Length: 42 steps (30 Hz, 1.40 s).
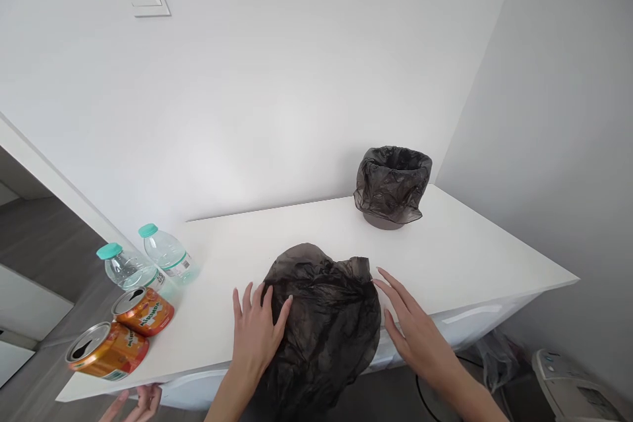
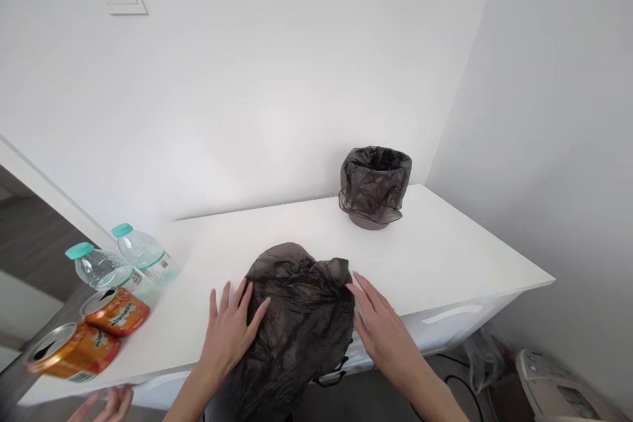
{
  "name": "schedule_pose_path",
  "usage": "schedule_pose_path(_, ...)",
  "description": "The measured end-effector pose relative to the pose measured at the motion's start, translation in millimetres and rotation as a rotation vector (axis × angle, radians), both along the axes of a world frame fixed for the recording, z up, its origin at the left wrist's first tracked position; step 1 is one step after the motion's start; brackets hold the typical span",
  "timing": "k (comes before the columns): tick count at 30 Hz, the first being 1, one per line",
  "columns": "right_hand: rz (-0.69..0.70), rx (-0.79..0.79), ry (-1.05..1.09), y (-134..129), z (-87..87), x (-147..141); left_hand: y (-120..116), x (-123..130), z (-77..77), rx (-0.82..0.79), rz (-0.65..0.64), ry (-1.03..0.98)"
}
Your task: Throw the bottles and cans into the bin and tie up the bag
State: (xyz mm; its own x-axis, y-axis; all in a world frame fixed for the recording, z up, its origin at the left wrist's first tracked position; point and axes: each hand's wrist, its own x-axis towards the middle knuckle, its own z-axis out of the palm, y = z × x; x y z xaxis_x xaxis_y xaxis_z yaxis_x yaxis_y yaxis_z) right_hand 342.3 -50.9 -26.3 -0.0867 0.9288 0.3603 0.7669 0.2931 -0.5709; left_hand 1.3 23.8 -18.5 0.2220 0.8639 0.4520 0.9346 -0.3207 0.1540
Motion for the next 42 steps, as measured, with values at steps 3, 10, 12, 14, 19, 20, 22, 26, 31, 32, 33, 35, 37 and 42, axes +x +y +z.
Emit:
schedule_pose_path(3,-0.015,0.059,0.075,-6.0,16.9,-31.7,0.6,4.7,17.7,0.070,-0.040,-0.072)
schedule_pose_path(10,0.293,0.013,-0.071,2.0,36.2,-67.2,28.3,28.4,44.7,-0.147,-0.264,-0.065)
schedule_pose_path(12,0.265,-0.019,-0.065,0.0,33.4,-69.4,32.8,32.6,45.9,-0.191,-0.365,-0.043)
schedule_pose_path(14,0.206,-0.016,-0.043,-2.8,28.5,-73.4,36.7,36.1,44.6,-0.156,-0.373,-0.091)
schedule_pose_path(19,0.239,-0.040,-0.144,1.5,13.2,-94.2,51.6,40.6,25.8,-0.258,-0.499,0.029)
schedule_pose_path(20,0.232,-0.078,-0.176,4.9,9.9,-98.3,55.1,39.9,18.9,-0.292,-0.520,0.085)
schedule_pose_path(22,0.185,-0.148,-0.219,14.0,3.5,-103.5,61.9,35.9,4.0,-0.310,-0.481,0.148)
schedule_pose_path(26,0.109,-0.193,-0.254,39.2,-4.2,-99.7,75.1,19.3,-14.2,-0.240,-0.177,0.139)
schedule_pose_path(31,0.030,-0.327,-0.270,60.9,2.0,-102.1,82.4,0.2,2.0,-0.105,0.092,0.159)
schedule_pose_path(32,0.047,-0.301,-0.251,61.3,4.5,-107.9,82.0,-2.0,6.2,-0.074,0.070,0.166)
schedule_pose_path(33,0.079,-0.262,-0.228,60.5,7.1,-115.0,81.2,-3.9,9.1,-0.056,0.016,0.170)
schedule_pose_path(35,0.153,-0.203,-0.193,58.0,11.3,-130.2,79.4,-8.7,9.3,-0.087,-0.142,0.176)
schedule_pose_path(37,0.187,-0.190,-0.176,58.0,12.7,-141.1,78.1,-15.9,2.5,-0.179,-0.243,0.181)
schedule_pose_path(42,0.045,-0.183,-0.172,86.5,3.3,-126.7,76.9,-37.7,-18.2,-0.287,-0.053,0.168)
